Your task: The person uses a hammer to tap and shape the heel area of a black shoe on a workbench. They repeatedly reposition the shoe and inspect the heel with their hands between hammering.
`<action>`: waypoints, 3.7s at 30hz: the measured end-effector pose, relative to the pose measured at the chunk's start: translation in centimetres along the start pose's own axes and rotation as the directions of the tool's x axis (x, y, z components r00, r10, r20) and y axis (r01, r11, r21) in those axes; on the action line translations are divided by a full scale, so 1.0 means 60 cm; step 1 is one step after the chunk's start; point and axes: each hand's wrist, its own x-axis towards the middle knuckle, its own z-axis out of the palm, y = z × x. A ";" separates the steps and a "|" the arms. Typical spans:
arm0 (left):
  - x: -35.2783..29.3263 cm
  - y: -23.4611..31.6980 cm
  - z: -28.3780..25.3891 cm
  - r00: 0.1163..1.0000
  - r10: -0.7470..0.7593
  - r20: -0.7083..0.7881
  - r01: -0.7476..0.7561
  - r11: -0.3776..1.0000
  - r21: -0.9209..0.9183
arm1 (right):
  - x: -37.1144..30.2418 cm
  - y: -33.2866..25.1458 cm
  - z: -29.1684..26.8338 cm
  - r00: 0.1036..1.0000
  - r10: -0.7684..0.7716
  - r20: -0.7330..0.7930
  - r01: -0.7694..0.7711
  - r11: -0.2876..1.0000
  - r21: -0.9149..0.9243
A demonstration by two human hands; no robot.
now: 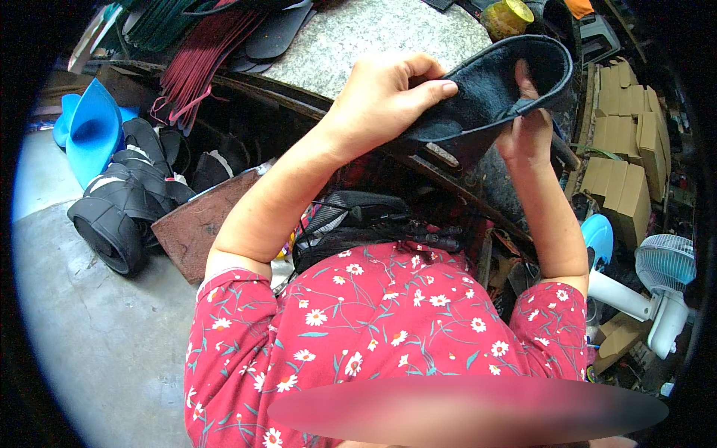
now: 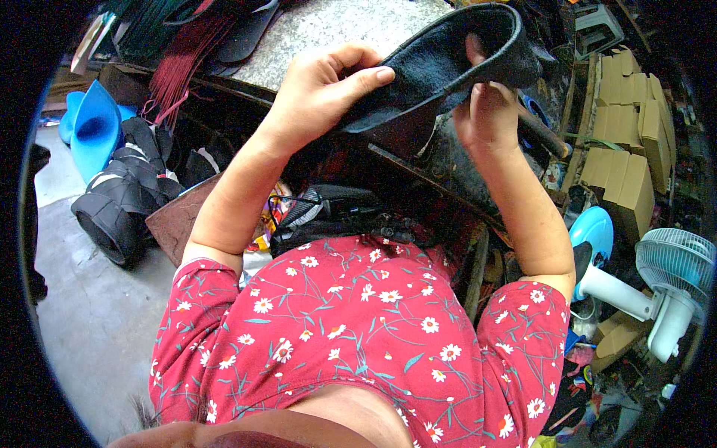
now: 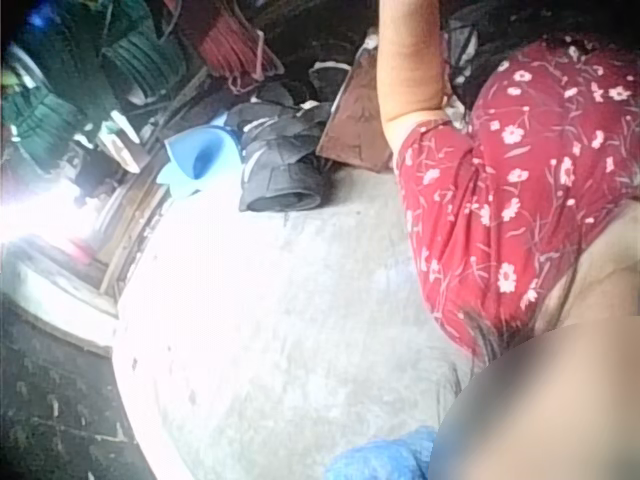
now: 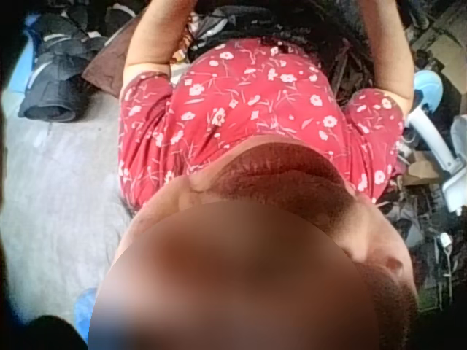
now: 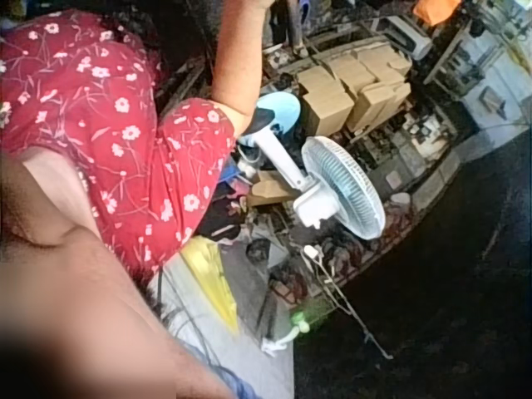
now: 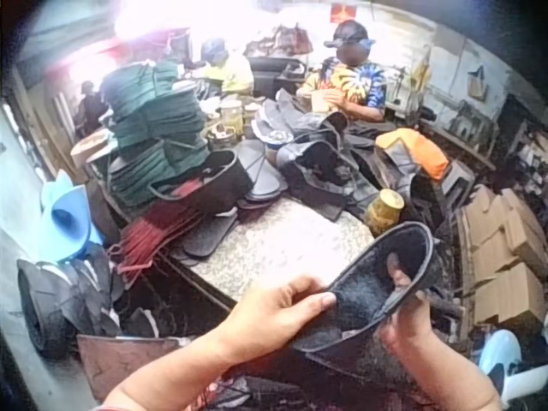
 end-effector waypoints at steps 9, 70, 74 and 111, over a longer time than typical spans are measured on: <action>0.033 -0.004 -0.015 0.971 -0.018 0.238 0.053 0.989 -0.140 | -0.010 -0.008 0.008 0.998 0.000 0.065 0.004 0.998 -0.070; -0.014 0.007 -0.006 0.990 -0.140 0.004 0.137 0.963 -0.230 | -0.030 0.021 -0.047 0.850 0.295 0.436 -0.334 0.943 0.013; -0.014 -0.001 -0.005 0.976 -0.190 0.108 0.218 0.886 -0.410 | -0.025 0.012 -0.044 0.749 0.448 0.488 -0.491 0.870 -0.045; 0.070 -0.070 0.022 0.982 0.152 0.109 -0.182 0.912 0.367 | -0.021 0.018 -0.012 0.857 0.515 -0.025 -0.501 0.820 -0.275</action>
